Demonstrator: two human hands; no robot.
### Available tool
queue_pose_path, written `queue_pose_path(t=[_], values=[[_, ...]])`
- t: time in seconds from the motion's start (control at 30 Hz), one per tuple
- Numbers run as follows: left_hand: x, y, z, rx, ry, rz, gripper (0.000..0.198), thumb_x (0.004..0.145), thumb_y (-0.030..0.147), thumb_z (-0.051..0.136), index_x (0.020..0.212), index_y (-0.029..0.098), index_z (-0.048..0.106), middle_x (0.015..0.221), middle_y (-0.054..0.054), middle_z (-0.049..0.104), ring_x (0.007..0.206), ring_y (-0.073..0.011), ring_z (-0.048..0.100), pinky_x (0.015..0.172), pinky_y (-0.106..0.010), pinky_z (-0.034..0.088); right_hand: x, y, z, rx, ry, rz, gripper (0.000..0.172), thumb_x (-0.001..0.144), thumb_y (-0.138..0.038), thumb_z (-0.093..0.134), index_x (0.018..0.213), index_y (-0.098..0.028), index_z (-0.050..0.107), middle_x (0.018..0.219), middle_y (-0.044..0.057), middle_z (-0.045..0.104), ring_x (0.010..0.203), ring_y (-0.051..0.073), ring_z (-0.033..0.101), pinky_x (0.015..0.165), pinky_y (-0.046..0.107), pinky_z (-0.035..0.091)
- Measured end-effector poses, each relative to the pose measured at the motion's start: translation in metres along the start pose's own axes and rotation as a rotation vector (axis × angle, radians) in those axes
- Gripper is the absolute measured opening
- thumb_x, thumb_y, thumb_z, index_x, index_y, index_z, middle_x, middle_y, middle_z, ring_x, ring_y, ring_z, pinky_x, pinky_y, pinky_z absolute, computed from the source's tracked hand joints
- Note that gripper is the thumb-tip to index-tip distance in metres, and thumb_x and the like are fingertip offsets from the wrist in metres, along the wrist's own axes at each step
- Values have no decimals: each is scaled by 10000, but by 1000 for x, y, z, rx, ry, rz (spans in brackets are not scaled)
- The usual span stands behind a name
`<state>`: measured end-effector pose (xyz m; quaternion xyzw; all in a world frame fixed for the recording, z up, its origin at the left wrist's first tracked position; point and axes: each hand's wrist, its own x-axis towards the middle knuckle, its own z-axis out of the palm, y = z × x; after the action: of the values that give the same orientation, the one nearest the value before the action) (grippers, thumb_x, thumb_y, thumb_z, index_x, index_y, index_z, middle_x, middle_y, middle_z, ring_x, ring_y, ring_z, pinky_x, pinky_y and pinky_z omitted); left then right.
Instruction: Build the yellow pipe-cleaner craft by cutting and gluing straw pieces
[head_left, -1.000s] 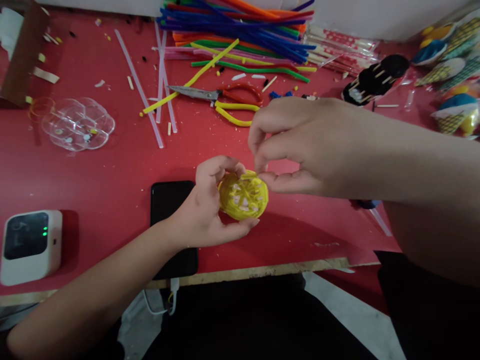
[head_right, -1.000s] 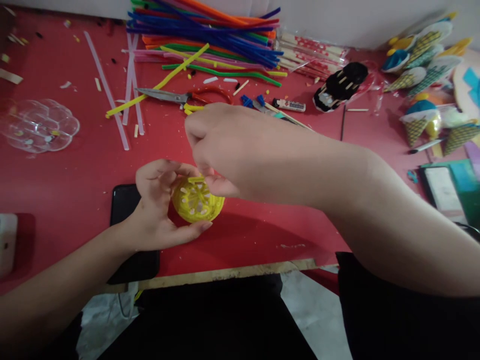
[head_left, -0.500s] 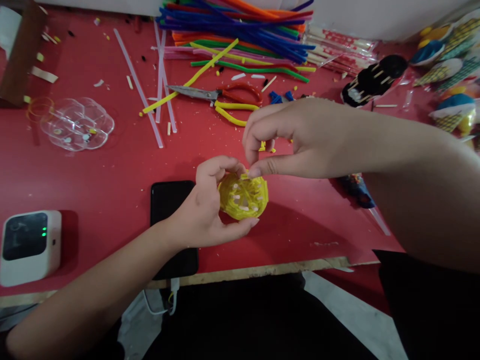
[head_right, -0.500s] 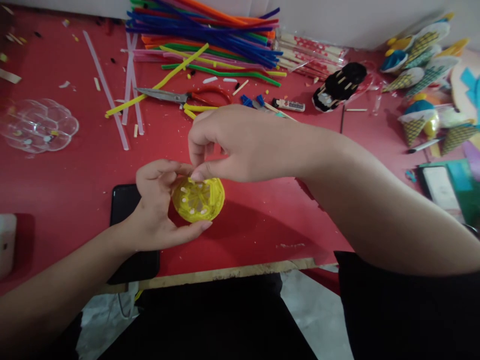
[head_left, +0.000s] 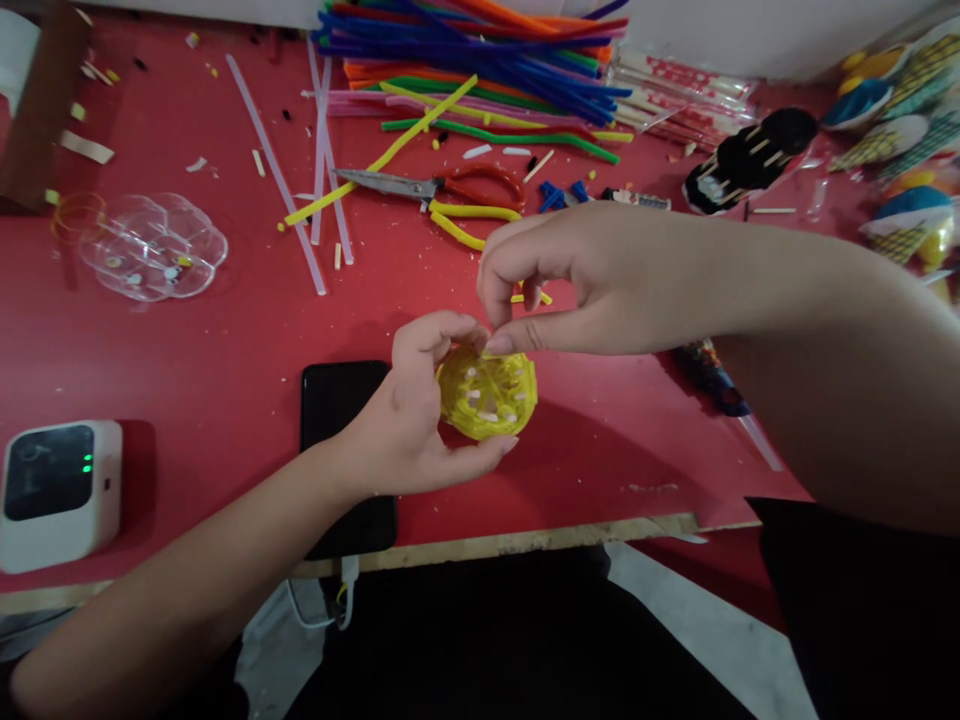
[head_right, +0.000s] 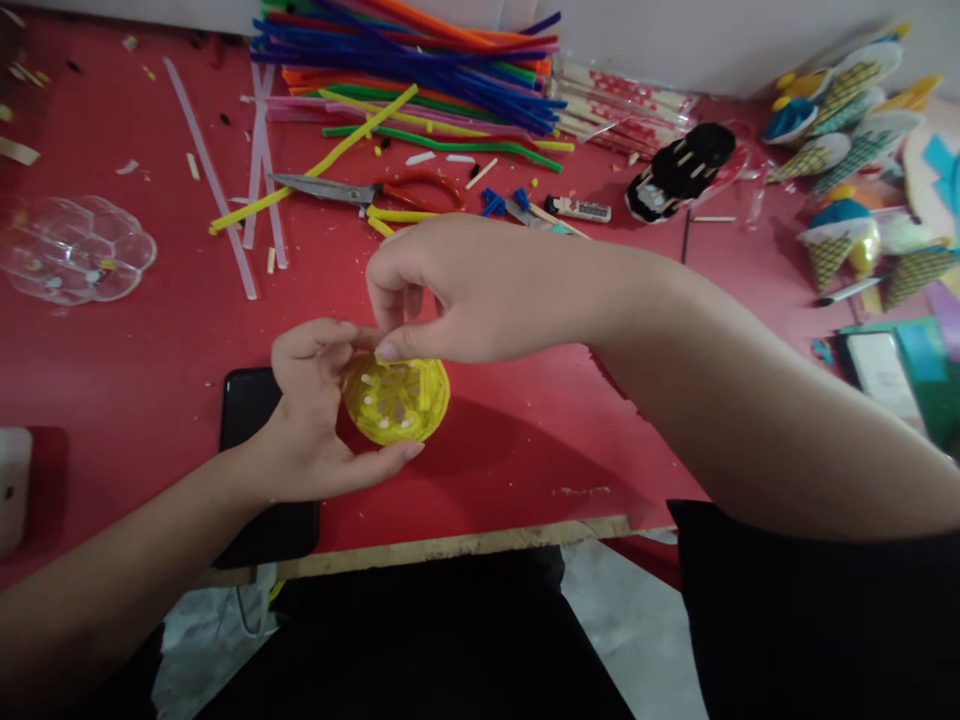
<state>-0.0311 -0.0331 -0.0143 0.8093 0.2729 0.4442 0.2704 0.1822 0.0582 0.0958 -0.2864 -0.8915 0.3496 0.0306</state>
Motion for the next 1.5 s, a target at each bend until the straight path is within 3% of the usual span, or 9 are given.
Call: queue_pose_path(t=[0.3,0.67,0.87,1.5], values=[[1,-2,1,-30,8,-2,827,780,311,868,1443,255,377,1311,-135,515,1212,-325,667,1017,-489,668,-3,4,7,41,37,-83,185,960,-347,669,884,-178,672,931,28,691,853,143,581,761,293,378],[0,-1,-1,30,-3,19,823,785,349,864,1433,228,372,1322,-159,496,1237,-318,650,1031,-505,671,0,4,5,59,4,-17,173,939,-335,684,896,-168,702,864,5,674,831,133,583,777,294,390],[0,-2,-1,7,9,-6,818,773,331,863,1444,290,396,1354,-138,523,1244,-340,653,1047,-522,651,0,6,5,74,7,-46,181,944,-346,686,898,-172,706,830,0,672,796,126,581,757,288,404],[1,-2,-1,-9,-10,4,828,786,341,870,1444,269,373,1321,-130,498,1219,-317,656,1012,-518,666,0,5,5,76,-24,5,210,938,-360,697,892,-156,686,903,25,703,821,133,600,734,289,410]])
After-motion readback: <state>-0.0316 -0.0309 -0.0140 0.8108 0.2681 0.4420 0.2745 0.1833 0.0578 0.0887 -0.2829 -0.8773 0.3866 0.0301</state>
